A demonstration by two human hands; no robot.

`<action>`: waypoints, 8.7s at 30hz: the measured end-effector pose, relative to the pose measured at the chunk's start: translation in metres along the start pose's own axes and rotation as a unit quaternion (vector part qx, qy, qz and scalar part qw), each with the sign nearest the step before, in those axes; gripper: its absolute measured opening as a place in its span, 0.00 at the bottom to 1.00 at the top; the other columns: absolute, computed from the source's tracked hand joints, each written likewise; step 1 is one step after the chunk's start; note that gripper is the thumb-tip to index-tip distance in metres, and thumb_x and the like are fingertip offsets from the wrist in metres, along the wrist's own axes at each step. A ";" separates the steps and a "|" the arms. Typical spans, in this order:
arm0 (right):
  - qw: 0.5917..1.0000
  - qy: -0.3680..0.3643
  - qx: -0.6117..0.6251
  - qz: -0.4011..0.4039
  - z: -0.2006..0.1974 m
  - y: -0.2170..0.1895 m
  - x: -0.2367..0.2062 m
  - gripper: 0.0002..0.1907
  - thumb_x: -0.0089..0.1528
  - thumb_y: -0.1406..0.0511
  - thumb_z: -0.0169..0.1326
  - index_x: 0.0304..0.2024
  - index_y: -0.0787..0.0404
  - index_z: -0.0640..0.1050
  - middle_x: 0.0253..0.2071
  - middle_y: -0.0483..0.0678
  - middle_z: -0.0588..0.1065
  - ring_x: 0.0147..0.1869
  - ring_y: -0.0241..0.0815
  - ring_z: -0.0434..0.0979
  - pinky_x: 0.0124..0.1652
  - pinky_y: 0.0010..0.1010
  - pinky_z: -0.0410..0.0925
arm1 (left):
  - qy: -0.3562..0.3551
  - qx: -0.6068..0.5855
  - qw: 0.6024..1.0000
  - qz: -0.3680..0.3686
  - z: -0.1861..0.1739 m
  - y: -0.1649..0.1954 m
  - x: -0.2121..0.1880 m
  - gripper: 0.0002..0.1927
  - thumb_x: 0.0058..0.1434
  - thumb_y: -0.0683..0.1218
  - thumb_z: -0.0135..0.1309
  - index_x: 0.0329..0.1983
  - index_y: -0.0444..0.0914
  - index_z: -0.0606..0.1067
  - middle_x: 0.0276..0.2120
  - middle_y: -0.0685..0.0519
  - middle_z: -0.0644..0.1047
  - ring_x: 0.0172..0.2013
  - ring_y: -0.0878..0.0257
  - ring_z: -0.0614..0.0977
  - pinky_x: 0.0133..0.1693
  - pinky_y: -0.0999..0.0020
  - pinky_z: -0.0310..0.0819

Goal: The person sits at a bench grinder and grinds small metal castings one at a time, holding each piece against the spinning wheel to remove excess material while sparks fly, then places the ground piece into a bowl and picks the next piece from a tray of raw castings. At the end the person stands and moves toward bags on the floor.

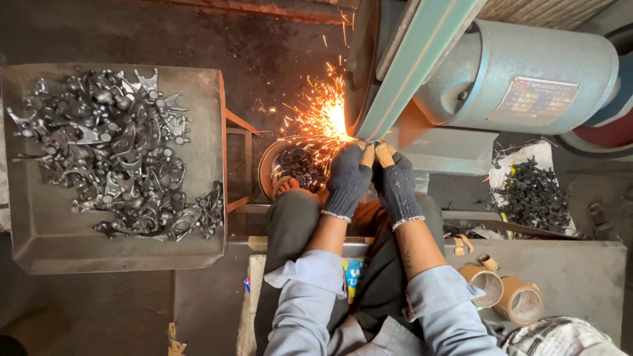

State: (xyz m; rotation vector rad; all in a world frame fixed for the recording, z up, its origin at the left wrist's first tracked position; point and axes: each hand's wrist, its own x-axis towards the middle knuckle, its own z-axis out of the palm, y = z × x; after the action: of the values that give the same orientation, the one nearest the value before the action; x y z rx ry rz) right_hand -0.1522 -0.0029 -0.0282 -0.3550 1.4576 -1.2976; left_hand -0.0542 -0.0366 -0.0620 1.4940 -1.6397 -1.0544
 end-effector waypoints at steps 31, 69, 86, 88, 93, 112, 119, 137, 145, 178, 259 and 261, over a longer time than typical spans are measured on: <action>0.978 -0.163 -0.115 -0.059 0.006 0.006 -0.006 0.27 0.63 0.60 0.61 0.61 0.66 0.74 0.40 0.40 0.73 0.38 0.28 0.68 0.36 0.22 0.64 | -0.266 -0.459 0.837 -0.133 -0.061 0.013 0.025 0.14 0.63 0.39 0.56 0.52 0.34 0.75 0.41 0.51 0.82 0.41 0.65 0.83 0.42 0.70 0.79; 0.977 -0.194 -0.001 -0.086 0.013 0.005 -0.001 0.13 0.69 0.65 0.55 0.51 0.67 0.74 0.44 0.42 0.75 0.47 0.30 0.73 0.46 0.22 0.68 | -0.256 -0.428 0.818 -0.287 -0.058 -0.016 0.031 0.16 0.70 0.51 0.54 0.43 0.32 0.80 0.30 0.50 0.77 0.24 0.63 0.73 0.22 0.69 0.61; 0.981 -0.150 -0.119 -0.005 0.013 -0.029 -0.026 0.16 0.69 0.59 0.54 0.49 0.65 0.80 0.37 0.47 0.77 0.36 0.34 0.72 0.34 0.28 0.65 | -0.291 -0.370 0.861 -0.191 -0.085 0.022 -0.012 0.18 0.61 0.43 0.61 0.52 0.29 0.77 0.41 0.49 0.81 0.40 0.61 0.82 0.39 0.66 0.79; 0.982 -0.143 -0.123 0.015 0.019 -0.027 -0.016 0.17 0.69 0.58 0.53 0.47 0.66 0.80 0.36 0.49 0.78 0.34 0.36 0.74 0.33 0.29 0.66 | -0.291 -0.376 0.862 -0.176 -0.084 0.014 -0.006 0.15 0.61 0.42 0.62 0.47 0.27 0.79 0.38 0.45 0.81 0.37 0.57 0.82 0.38 0.65 0.78; 0.987 -0.142 -0.024 0.075 0.030 -0.033 -0.013 0.19 0.67 0.58 0.56 0.44 0.72 0.78 0.37 0.54 0.80 0.36 0.43 0.81 0.37 0.33 0.73 | -0.225 -0.204 0.952 0.029 -0.078 -0.006 0.000 0.13 0.63 0.45 0.54 0.47 0.35 0.81 0.38 0.53 0.81 0.39 0.65 0.81 0.41 0.67 0.75; 0.996 -0.019 0.017 -0.088 -0.001 -0.012 -0.002 0.20 0.67 0.55 0.57 0.54 0.62 0.76 0.47 0.44 0.78 0.49 0.33 0.78 0.48 0.24 0.72 | -0.177 -0.020 0.982 0.057 -0.118 0.056 -0.013 0.22 0.60 0.60 0.57 0.45 0.38 0.79 0.35 0.43 0.83 0.38 0.46 0.84 0.39 0.53 0.76; 0.941 -0.124 -0.301 -0.098 0.013 -0.030 -0.074 0.23 0.67 0.60 0.56 0.62 0.65 0.76 0.52 0.48 0.78 0.51 0.37 0.76 0.53 0.28 0.68 | 0.084 0.397 0.914 0.011 -0.288 -0.041 -0.044 0.08 0.66 0.41 0.47 0.38 0.37 0.77 0.27 0.41 0.79 0.28 0.46 0.82 0.29 0.49 0.74; 0.960 -0.161 -0.228 -0.002 0.071 0.003 -0.108 0.25 0.68 0.58 0.55 0.64 0.63 0.74 0.51 0.49 0.79 0.52 0.39 0.76 0.51 0.31 0.69 | -0.077 0.223 0.965 -0.111 -0.179 0.020 -0.045 0.16 0.70 0.56 0.46 0.53 0.44 0.76 0.38 0.41 0.80 0.40 0.43 0.83 0.41 0.46 0.76; 0.978 -0.187 0.075 0.057 0.013 -0.012 -0.093 0.28 0.65 0.63 0.52 0.68 0.62 0.68 0.55 0.49 0.76 0.52 0.39 0.78 0.51 0.31 0.71 | 0.022 0.004 0.998 0.058 -0.133 0.046 -0.096 0.20 0.67 0.50 0.57 0.58 0.34 0.74 0.47 0.39 0.79 0.48 0.42 0.81 0.48 0.50 0.75; 1.000 0.003 0.009 -0.009 0.013 -0.003 -0.015 0.17 0.65 0.58 0.55 0.48 0.64 0.80 0.37 0.44 0.80 0.36 0.33 0.76 0.31 0.27 0.70 | -0.114 -0.072 0.985 -0.112 -0.024 0.004 0.006 0.14 0.69 0.48 0.50 0.48 0.34 0.79 0.38 0.44 0.82 0.36 0.57 0.82 0.41 0.64 0.75; 0.964 -0.030 -0.264 -0.020 0.034 -0.040 -0.017 0.21 0.67 0.55 0.58 0.41 0.70 0.82 0.31 0.50 0.77 0.32 0.39 0.72 0.33 0.31 0.66 | 0.017 -0.601 0.774 -0.197 -0.003 -0.002 -0.024 0.15 0.73 0.47 0.49 0.56 0.35 0.77 0.46 0.52 0.79 0.45 0.62 0.79 0.48 0.67 0.75; 0.982 -0.077 -0.166 -0.038 0.030 -0.029 -0.008 0.18 0.67 0.58 0.57 0.40 0.70 0.81 0.34 0.47 0.79 0.35 0.34 0.75 0.36 0.26 0.68 | 0.034 -0.457 0.885 -0.089 -0.009 -0.009 -0.017 0.14 0.73 0.46 0.49 0.54 0.33 0.77 0.46 0.49 0.81 0.46 0.61 0.79 0.50 0.67 0.74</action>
State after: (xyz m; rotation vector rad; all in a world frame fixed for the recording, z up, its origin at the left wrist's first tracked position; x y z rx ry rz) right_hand -0.1362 -0.0222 0.0059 -0.7223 1.5393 -1.0588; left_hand -0.0397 -0.0206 -0.0655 1.0038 -0.7330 -1.5538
